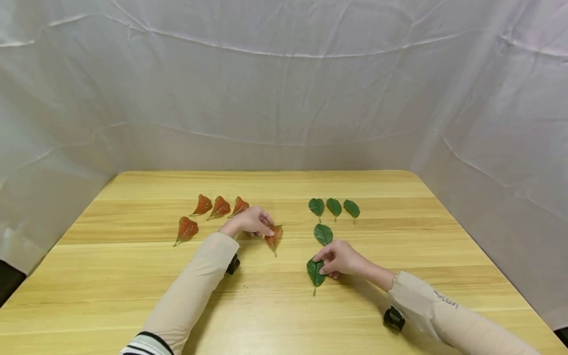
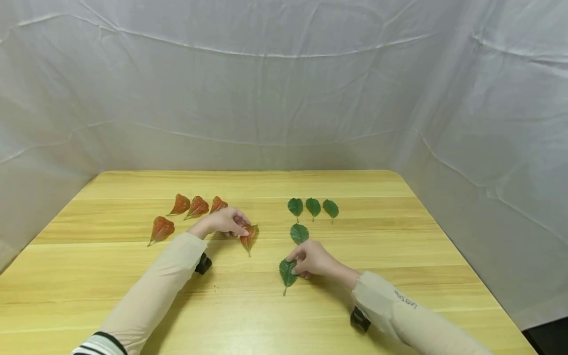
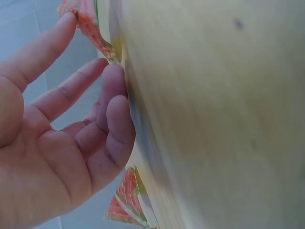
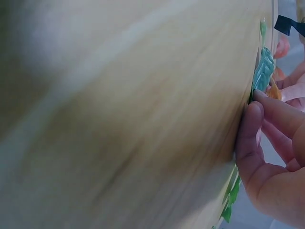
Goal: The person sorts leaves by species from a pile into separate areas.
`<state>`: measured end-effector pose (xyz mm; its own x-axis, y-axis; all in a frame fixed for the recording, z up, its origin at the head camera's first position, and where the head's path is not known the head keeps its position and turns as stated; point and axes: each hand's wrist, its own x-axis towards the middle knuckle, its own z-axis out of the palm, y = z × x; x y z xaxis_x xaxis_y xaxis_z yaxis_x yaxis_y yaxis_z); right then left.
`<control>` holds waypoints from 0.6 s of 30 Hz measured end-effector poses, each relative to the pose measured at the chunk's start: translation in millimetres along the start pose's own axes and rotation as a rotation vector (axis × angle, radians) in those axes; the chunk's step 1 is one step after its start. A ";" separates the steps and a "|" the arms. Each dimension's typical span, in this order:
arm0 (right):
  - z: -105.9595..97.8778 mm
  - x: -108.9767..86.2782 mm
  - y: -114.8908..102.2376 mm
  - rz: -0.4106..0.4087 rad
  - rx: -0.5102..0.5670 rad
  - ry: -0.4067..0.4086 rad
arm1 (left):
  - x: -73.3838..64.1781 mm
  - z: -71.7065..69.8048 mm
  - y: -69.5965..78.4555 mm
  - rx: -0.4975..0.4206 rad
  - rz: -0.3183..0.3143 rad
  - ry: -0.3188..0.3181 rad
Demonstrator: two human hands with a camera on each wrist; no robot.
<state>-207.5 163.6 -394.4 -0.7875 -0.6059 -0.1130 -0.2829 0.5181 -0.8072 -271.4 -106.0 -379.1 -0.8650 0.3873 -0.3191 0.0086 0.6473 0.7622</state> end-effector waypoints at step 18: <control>-0.7 0.3 0.4 -0.006 0.004 -0.021 | 3.5 -1.6 -2.8 0.007 0.153 -0.205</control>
<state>-208.3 164.0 -394.3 -0.7741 -0.6216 -0.1201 -0.2853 0.5118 -0.8103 -275.2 -107.5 -381.5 -0.7334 0.6058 -0.3084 0.1356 0.5749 0.8069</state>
